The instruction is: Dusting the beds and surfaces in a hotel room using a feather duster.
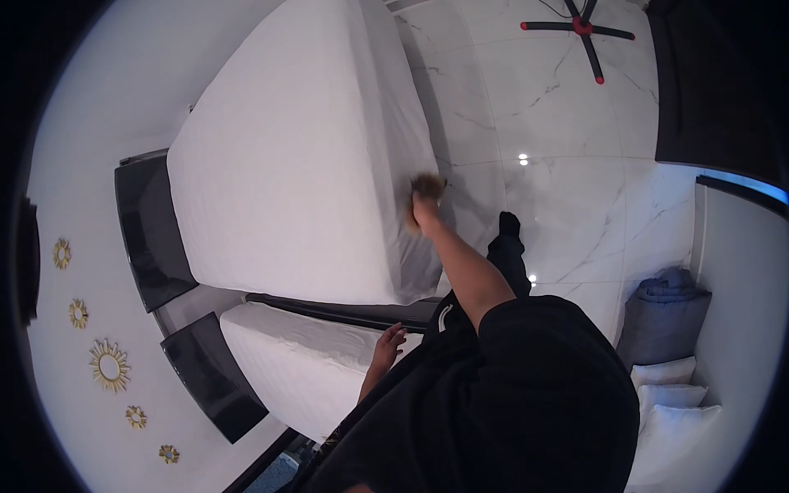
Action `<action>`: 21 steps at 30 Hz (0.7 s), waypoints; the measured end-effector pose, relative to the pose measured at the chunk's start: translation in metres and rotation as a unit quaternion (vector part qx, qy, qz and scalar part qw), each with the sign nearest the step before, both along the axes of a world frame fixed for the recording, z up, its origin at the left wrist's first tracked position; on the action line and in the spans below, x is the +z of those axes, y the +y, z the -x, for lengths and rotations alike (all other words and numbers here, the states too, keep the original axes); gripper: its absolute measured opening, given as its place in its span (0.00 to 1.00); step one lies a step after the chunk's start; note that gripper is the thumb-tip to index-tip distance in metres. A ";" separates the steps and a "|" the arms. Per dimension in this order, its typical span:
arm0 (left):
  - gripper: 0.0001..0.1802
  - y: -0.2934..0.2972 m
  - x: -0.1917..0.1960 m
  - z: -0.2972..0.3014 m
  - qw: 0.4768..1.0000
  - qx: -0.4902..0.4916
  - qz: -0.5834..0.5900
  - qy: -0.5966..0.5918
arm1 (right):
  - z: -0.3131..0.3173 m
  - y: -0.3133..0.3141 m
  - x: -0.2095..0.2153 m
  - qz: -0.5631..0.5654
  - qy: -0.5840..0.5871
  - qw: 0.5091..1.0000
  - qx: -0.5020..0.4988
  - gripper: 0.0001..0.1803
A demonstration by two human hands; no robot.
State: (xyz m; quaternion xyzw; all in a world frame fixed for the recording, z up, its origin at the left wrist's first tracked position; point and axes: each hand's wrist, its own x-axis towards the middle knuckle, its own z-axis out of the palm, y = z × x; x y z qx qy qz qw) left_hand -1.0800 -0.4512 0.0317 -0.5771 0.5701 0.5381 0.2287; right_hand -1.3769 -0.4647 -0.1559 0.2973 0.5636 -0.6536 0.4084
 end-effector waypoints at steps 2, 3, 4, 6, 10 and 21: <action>0.24 -0.003 -0.007 -0.002 1.000 -0.027 -0.010 -0.006 | 0.051 -0.002 0.044 0.107 0.189 0.976 0.006 0.22; 0.24 -0.006 -0.013 -0.002 1.000 -0.025 -0.008 -0.001 | 0.072 -0.008 0.066 0.086 0.158 0.984 0.014 0.22; 0.25 -0.010 -0.018 -0.002 0.998 -0.057 -0.002 0.022 | 0.090 -0.014 0.085 0.100 0.181 0.978 -0.004 0.20; 0.25 -0.015 -0.024 -0.004 0.995 -0.089 0.001 0.048 | 0.100 -0.019 0.110 0.110 0.205 0.972 -0.021 0.18; 0.22 -0.033 -0.037 0.012 0.998 -0.056 0.006 0.025 | 0.068 -0.019 0.100 -0.059 0.453 0.886 0.076 0.11; 0.41 -0.089 -0.063 0.057 0.859 -0.335 0.357 0.146 | -0.041 0.073 0.074 0.007 0.480 0.824 0.302 0.09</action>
